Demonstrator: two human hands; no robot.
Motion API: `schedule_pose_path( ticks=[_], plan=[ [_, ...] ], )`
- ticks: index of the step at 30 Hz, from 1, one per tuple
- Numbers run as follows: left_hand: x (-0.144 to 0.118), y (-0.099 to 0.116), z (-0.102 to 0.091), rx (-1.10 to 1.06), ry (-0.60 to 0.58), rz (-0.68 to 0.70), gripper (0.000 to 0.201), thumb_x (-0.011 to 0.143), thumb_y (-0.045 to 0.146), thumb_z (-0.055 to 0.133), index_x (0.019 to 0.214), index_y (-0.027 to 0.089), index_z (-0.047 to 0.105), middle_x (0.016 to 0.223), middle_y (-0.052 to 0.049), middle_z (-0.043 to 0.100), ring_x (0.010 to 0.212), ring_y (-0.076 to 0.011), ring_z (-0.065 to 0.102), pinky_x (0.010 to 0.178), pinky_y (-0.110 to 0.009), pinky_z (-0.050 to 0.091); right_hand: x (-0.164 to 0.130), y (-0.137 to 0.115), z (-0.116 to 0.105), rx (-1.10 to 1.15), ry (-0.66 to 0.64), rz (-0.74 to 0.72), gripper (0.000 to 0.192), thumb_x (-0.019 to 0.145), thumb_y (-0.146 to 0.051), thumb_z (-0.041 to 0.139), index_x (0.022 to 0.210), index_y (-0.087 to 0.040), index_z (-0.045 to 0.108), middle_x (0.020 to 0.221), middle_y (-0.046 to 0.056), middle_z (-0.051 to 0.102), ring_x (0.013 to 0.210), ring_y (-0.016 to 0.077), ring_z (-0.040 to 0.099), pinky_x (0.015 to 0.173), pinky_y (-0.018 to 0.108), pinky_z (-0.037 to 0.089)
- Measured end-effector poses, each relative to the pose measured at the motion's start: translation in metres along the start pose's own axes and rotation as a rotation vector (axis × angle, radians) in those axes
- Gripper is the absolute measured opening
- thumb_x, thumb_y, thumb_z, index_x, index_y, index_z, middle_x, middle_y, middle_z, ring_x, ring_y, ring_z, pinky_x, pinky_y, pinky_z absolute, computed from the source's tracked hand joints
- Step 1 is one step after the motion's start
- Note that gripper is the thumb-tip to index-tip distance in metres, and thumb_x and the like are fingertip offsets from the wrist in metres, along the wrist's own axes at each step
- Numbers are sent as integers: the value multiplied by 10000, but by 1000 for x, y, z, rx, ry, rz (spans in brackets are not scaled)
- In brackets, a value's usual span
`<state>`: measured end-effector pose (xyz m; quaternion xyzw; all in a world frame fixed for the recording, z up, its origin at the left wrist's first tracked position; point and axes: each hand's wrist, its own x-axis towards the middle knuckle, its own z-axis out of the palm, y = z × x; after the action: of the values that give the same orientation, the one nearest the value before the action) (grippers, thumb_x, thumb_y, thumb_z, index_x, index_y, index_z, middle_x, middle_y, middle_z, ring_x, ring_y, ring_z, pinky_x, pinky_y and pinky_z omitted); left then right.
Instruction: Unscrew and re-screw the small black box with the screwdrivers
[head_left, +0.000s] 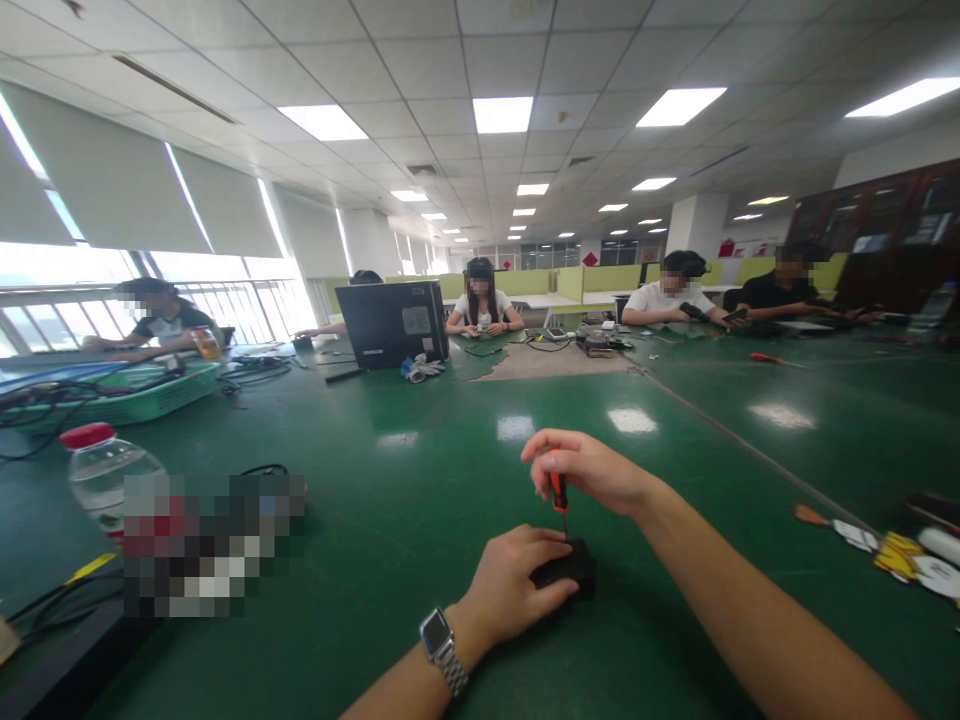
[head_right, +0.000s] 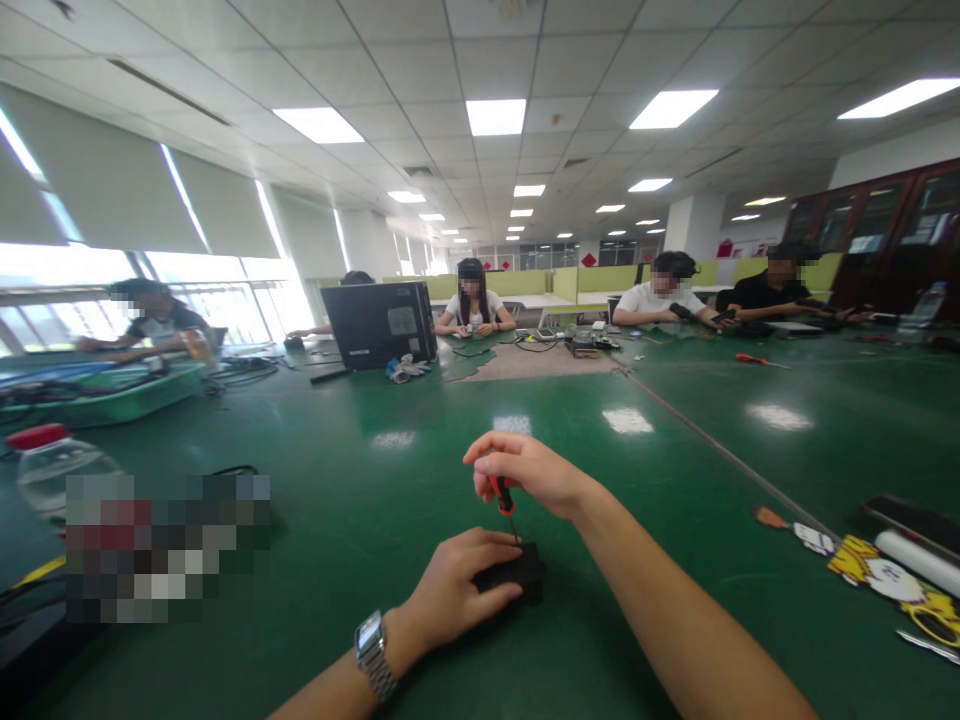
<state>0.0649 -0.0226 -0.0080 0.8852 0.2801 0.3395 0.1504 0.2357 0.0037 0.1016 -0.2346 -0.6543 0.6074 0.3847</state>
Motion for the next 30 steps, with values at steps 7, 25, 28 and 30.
schedule_pose_path(
  ticks=[7, 25, 28, 30],
  plan=[
    [0, 1, -1, 3, -4, 0, 332, 774, 331, 706, 1084, 219, 672, 1119, -64, 686, 989, -222, 642, 896, -337, 513, 1, -1, -2, 25, 27, 4, 155, 789, -260, 551, 893, -157, 603, 560, -30, 579, 511, 111, 525, 630, 290, 449],
    [0, 1, -1, -4, -16, -11, 337, 766, 312, 717, 1086, 213, 673, 1122, -60, 686, 992, -223, 639, 899, -335, 510, 1, 0, 0, -18, 61, -1, 149, 766, -255, 589, 881, -161, 603, 553, -40, 558, 509, 104, 510, 611, 273, 437],
    [0, 2, -1, -4, -15, -9, 328, 770, 308, 713, 1081, 212, 674, 1125, -61, 685, 994, -223, 639, 901, -336, 509, 1, 1, 0, -39, 98, -34, 185, 728, -224, 643, 899, -165, 605, 682, -22, 597, 596, 105, 550, 630, 257, 435],
    [0, 2, -2, -4, -13, -10, 335, 768, 304, 714, 1086, 210, 671, 1123, -63, 686, 992, -224, 639, 899, -335, 510, 1, 2, -1, -25, 112, -51, 231, 708, -218, 671, 924, -174, 601, 709, -28, 588, 616, 104, 551, 642, 257, 441]
  ],
)
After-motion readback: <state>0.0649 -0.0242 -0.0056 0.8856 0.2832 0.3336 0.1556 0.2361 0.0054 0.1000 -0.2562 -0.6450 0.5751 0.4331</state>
